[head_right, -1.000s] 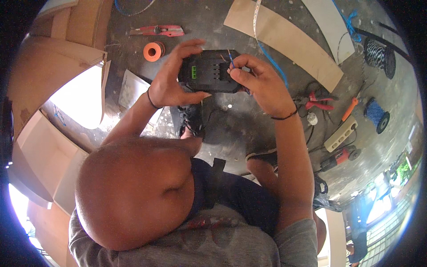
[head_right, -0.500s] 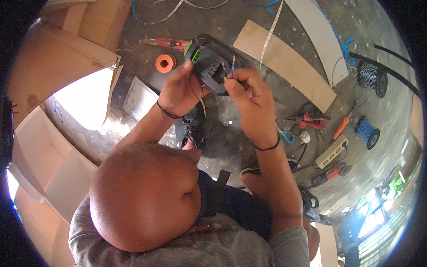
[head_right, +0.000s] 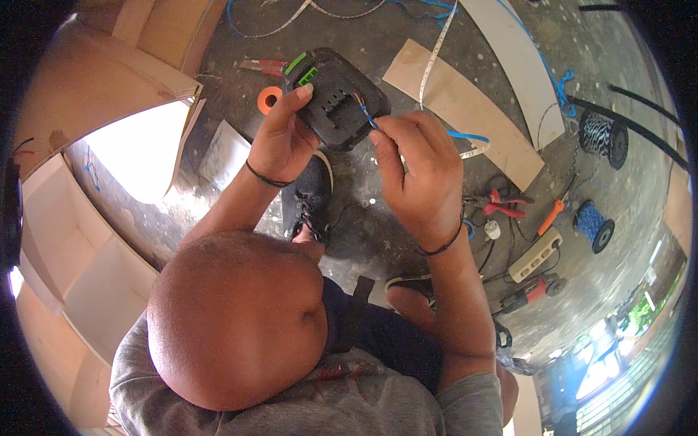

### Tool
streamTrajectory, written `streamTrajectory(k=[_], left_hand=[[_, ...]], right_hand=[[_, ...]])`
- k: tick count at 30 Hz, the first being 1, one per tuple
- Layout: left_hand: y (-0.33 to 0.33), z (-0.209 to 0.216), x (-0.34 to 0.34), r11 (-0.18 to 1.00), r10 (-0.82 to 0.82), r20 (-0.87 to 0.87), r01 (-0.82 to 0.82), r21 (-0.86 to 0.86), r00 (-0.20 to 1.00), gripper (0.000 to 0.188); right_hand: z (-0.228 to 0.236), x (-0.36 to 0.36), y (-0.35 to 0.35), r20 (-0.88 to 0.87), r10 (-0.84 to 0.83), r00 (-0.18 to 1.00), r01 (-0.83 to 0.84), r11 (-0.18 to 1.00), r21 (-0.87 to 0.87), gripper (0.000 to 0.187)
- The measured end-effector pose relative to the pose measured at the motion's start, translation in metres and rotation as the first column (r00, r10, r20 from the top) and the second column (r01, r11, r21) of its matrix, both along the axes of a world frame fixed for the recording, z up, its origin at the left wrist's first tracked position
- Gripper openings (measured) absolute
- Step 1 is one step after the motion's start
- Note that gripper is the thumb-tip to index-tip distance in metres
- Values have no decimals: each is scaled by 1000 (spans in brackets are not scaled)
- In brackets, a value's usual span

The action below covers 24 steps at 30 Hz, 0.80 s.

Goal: The person solders wires onto an LED strip and then attaches the LED strip to a black plastic component, using pliers to strip and cut wires.

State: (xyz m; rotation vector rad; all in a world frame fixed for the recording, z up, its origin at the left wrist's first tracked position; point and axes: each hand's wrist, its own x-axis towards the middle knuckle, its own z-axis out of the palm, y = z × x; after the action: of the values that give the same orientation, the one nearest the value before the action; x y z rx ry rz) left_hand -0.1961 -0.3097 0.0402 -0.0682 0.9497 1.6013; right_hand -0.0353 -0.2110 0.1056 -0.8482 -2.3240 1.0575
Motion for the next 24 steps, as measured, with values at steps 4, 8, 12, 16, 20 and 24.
streamTrajectory(k=[4,8,12,16,20,24], left_hand=[[1,2,1,1000,-2,0,2,7,1000,41],[1,0,0,1000,-18,-18,18,19,1000,41],[1,1,1,1000,1,14,-1,-13,1000,41],[2,1,5,1000,23,31,-23,1,999,41],[1,4,5,1000,13,16,-13,-6,1000,40],[1,4,5,1000,-12,7,12,-5,1000,40]], right_hand=[[3,1,1,-43,13,999,-15,999,-43,10],[5,2,2,-47,0,999,-4,997,-81,8],[7,2,3,-54,6,998,-10,997,-77,8],[-3,1,1,-76,-19,997,12,996,-84,8],[-7,0,1,-52,-36,998,32,997,-67,7],[-8,-1,2,-38,-33,999,33,999,-11,8]])
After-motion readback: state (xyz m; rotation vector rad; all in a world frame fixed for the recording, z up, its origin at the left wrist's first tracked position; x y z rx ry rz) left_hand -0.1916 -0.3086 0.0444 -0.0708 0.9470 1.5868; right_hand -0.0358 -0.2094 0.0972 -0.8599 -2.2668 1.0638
